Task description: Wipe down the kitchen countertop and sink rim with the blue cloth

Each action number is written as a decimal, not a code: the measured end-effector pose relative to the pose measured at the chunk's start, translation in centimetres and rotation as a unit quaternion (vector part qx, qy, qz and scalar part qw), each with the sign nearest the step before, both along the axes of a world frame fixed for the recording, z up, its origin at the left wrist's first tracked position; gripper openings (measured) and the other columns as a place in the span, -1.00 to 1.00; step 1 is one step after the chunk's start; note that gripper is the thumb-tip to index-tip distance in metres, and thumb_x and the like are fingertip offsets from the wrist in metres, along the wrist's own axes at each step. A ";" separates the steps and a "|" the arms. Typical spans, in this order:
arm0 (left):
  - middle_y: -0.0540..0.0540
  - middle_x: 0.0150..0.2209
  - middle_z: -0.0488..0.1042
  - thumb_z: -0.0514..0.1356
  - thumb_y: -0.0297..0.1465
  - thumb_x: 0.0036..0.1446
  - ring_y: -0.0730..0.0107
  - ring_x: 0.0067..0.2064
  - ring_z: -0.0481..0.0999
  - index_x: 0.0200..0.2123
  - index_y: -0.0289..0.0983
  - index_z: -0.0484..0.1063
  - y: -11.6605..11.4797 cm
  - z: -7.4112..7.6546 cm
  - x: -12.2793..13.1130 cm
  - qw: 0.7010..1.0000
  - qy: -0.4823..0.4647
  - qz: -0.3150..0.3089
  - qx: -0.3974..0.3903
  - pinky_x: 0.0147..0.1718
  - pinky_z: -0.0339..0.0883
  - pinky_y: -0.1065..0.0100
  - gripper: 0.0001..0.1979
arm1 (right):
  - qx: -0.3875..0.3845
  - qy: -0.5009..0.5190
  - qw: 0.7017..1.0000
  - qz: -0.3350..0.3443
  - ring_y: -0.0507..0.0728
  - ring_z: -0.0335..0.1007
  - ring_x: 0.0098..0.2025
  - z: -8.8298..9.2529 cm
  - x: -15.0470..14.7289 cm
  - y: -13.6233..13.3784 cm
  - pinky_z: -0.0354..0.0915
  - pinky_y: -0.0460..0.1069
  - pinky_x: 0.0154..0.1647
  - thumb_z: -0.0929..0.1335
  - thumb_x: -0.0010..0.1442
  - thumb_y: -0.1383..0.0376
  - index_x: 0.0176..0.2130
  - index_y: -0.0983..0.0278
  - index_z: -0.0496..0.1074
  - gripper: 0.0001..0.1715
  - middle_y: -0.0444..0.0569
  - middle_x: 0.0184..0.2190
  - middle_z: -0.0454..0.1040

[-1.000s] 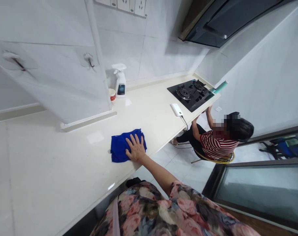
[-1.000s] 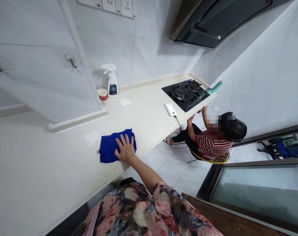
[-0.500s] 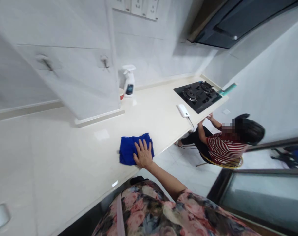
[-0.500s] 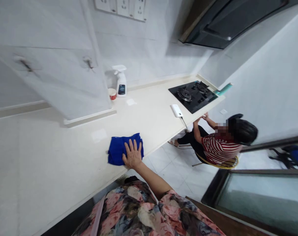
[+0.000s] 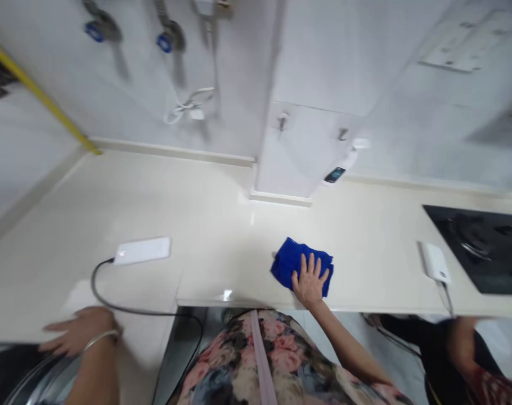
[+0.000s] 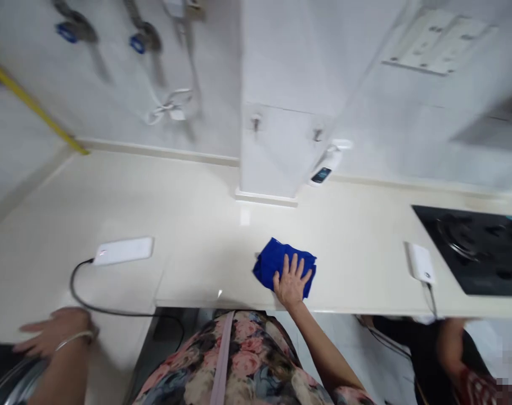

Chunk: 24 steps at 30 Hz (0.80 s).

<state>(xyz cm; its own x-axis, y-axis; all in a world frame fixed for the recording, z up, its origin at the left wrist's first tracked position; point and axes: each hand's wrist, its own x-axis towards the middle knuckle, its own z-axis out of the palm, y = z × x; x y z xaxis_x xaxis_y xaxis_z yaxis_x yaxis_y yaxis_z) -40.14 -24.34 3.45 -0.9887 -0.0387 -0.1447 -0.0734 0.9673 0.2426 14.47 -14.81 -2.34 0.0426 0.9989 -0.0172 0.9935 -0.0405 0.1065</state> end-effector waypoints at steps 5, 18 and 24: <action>-0.68 0.50 -0.06 -0.11 -0.14 0.38 -0.56 0.43 0.19 0.55 -0.45 -0.06 -1.6 -1.6 -0.6 0.994 0.049 0.085 0.055 0.21 0.23 -0.42 -0.20 | 0.044 0.020 0.997 0.065 0.60 -0.15 0.58 -0.5 -2.3 2.8 -0.10 0.65 0.43 0.11 0.48 0.11 0.54 0.39 0.11 -0.20 0.34 0.57 0.00; -0.70 0.41 0.10 -0.01 -0.25 0.38 -0.54 0.27 0.39 0.51 -0.46 0.10 -2.7 -3.9 -1.1 0.988 0.131 0.081 0.019 0.09 0.39 -0.38 -0.28 | 0.013 0.058 0.980 0.187 0.58 -0.22 0.59 -0.6 -12.1 10.8 -0.19 0.65 0.45 0.07 0.46 0.08 0.56 0.39 0.06 -0.15 0.36 0.57 -0.01; -0.73 0.39 0.13 -0.01 -0.26 0.41 -0.52 0.27 0.39 0.50 -0.46 0.10 -2.9 -4.4 -1.1 0.988 0.135 0.075 0.000 0.06 0.42 -0.39 -0.31 | 0.008 0.036 0.959 0.281 0.54 -0.21 0.59 0.2 -16.7 13.9 -0.24 0.59 0.50 0.09 0.47 0.08 0.55 0.39 0.09 -0.17 0.29 0.58 -0.03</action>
<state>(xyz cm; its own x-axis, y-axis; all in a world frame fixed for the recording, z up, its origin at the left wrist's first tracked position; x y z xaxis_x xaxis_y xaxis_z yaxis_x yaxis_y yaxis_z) -41.25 -27.27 -0.90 -0.9744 -0.1876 0.1241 -0.1481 0.9504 0.2735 -2.26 -0.94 -2.15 -0.5040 0.8636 0.0160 0.8633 0.5030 0.0411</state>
